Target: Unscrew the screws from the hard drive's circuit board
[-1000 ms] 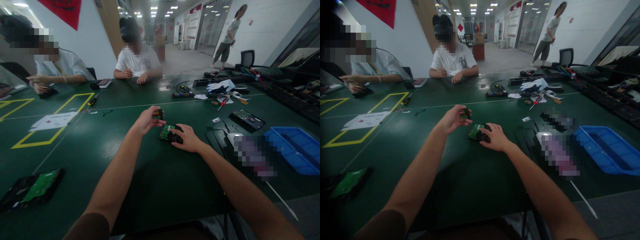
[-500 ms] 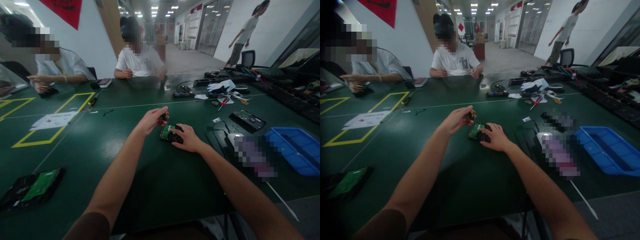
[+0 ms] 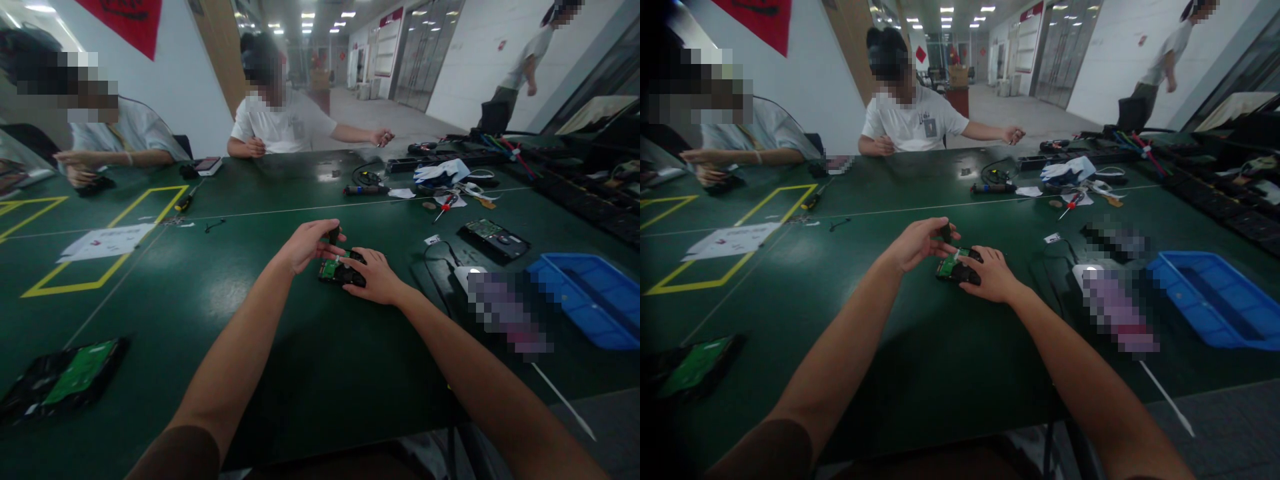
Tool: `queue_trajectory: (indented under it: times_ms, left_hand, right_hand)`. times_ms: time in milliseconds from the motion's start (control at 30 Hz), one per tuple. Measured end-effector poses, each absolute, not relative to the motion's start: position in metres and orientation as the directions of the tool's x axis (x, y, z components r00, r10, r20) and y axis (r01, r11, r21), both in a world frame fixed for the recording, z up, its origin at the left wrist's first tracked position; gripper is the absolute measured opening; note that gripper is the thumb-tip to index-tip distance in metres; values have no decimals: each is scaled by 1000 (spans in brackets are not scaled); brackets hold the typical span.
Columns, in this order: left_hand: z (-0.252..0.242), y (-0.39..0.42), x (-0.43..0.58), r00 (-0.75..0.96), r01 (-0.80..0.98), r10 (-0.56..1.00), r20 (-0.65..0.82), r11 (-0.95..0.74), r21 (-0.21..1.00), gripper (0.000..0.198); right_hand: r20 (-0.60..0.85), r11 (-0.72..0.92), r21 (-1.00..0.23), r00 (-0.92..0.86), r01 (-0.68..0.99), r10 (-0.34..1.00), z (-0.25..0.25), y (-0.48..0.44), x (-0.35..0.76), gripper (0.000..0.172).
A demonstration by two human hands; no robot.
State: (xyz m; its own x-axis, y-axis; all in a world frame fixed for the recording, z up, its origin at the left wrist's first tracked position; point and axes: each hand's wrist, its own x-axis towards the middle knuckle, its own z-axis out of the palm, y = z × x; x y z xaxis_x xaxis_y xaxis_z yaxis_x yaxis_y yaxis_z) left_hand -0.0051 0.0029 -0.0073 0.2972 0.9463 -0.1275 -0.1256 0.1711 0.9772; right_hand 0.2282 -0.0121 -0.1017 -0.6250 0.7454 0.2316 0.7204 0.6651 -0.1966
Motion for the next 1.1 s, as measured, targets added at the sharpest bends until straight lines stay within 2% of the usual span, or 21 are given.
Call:
queue_trajectory:
  times_ms: [200, 400, 667, 1100]
  left_hand:
    - [-6, 7, -17, 298, -176, 938, -174, 234, 956, 32]
    - [-3, 9, -30, 183, -101, 973, -142, 162, 982, 35]
    - [0, 6, -27, 167, -74, 980, -112, 126, 989, 31]
    - [-7, 2, -5, 391, -187, 915, -96, 181, 966, 32]
  right_hand:
    - [232, 670, -203, -630, 714, 741, -103, -11, 229, 72]
    - [237, 672, -202, -630, 713, 740, -104, -10, 230, 72]
    - [235, 673, -198, -632, 713, 739, -102, -11, 230, 71]
    - [246, 666, -183, -623, 723, 743, -105, -11, 229, 70]
